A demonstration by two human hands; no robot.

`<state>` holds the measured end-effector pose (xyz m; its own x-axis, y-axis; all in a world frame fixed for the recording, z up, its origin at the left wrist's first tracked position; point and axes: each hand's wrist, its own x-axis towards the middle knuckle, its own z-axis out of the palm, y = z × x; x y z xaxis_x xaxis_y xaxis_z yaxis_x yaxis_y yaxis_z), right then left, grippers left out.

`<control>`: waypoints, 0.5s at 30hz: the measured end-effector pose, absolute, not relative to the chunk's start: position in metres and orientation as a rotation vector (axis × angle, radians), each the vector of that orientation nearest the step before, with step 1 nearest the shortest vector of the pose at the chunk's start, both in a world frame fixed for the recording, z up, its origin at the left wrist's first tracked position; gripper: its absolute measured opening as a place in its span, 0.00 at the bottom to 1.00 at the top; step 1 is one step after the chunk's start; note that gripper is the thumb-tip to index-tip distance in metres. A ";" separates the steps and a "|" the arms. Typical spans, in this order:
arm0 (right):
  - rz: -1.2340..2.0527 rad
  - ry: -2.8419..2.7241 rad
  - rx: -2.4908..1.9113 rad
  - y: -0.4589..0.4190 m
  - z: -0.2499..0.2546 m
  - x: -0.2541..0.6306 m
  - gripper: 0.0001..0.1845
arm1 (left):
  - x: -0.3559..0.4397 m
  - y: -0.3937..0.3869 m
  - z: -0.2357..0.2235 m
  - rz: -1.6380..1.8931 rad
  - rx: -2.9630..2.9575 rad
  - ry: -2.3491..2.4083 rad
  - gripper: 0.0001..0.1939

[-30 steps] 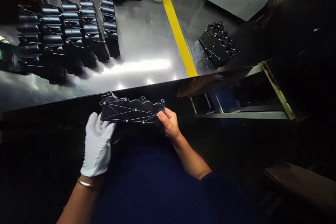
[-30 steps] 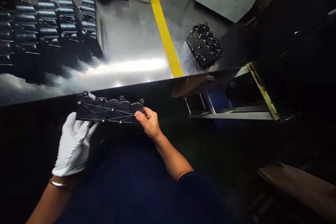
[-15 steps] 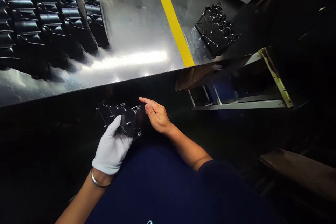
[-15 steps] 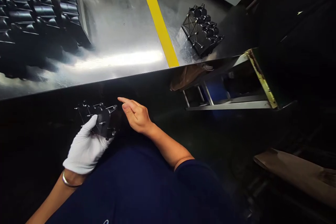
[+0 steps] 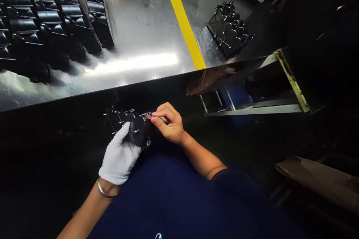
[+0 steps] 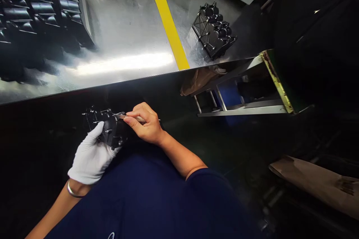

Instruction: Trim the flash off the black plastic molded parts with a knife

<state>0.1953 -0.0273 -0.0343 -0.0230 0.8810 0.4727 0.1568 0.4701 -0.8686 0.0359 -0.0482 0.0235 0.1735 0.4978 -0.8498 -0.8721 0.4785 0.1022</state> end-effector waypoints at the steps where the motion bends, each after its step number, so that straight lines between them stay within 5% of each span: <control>1: 0.741 -1.506 -0.967 -0.026 -0.036 0.196 0.05 | 0.035 -0.048 0.023 1.014 -0.465 0.970 0.19; 15: 0.941 -1.436 -0.956 -0.029 -0.027 0.205 0.09 | 0.028 -0.049 0.017 0.999 -0.486 1.008 0.18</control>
<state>0.2046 -0.0292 -0.0268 -0.0565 0.9342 0.3521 0.0493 0.3549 -0.9336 0.0279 -0.0490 0.0173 0.1688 0.4619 -0.8707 -0.8666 0.4905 0.0922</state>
